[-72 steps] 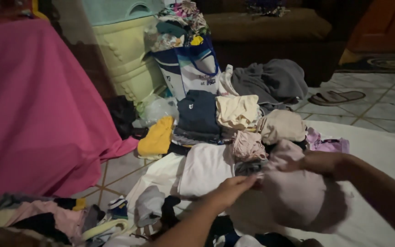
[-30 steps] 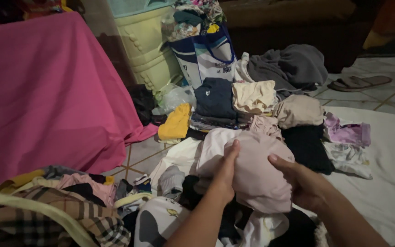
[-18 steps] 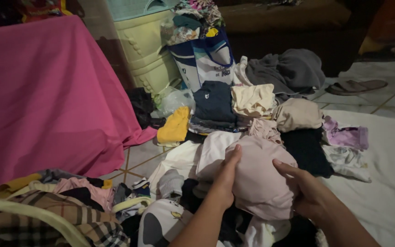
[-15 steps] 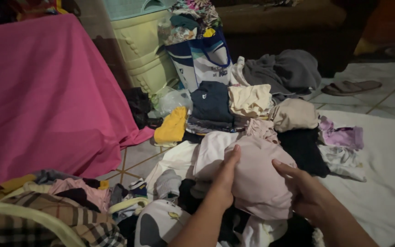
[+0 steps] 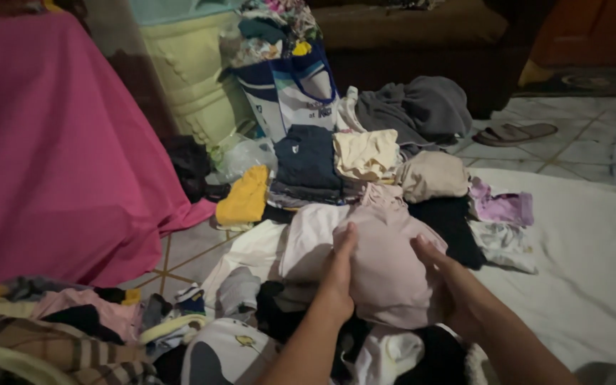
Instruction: Sorting and piling various items of clothing on a white surface.
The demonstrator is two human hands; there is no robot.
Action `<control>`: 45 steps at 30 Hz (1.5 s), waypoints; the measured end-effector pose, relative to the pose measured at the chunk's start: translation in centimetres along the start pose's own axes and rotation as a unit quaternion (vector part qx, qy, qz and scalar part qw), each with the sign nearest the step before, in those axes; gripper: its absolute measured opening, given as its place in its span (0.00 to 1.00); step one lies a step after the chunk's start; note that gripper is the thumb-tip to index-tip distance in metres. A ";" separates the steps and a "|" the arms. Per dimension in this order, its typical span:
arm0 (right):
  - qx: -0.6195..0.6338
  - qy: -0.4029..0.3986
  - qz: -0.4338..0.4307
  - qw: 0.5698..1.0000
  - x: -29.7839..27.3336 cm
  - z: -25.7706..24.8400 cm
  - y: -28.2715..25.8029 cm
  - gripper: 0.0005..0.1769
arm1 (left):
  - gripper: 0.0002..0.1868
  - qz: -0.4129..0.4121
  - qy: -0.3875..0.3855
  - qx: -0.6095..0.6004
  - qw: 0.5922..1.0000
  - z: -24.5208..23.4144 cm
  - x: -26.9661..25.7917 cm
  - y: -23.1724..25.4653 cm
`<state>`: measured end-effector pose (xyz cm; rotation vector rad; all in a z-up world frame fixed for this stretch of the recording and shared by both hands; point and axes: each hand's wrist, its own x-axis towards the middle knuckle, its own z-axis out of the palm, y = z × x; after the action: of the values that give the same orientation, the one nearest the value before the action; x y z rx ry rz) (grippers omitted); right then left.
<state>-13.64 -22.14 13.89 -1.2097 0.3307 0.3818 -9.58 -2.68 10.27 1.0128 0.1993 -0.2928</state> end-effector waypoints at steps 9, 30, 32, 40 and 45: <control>0.098 -0.066 0.052 0.992 -0.1 0.3 0.1 0.39 | 0.51 -0.067 -0.013 0.016 0.998 1.0 -1.2 0.8; 0.166 0.023 0.065 0.984 2.1 -1.9 1.1 0.39 | 0.53 -0.018 -0.015 0.002 1.000 -0.3 1.2 -2.0; 0.177 0.034 0.092 0.979 -0.2 -0.6 -0.3 0.43 | 0.53 -0.014 -0.006 -0.004 1.000 0.3 0.9 -1.5; 0.139 -0.052 0.067 0.987 -0.3 -1.2 -1.1 0.39 | 0.51 -0.090 -0.119 -0.057 0.987 0.3 2.0 -2.5; 0.085 -0.075 0.017 0.993 1.1 -3.7 -2.0 0.32 | 0.43 -0.053 -0.150 -0.008 0.987 0.1 2.9 -3.1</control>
<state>-11.93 -26.15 13.85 -1.0037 0.2484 0.4628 -7.90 -4.74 6.97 0.9313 -0.0181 -0.5363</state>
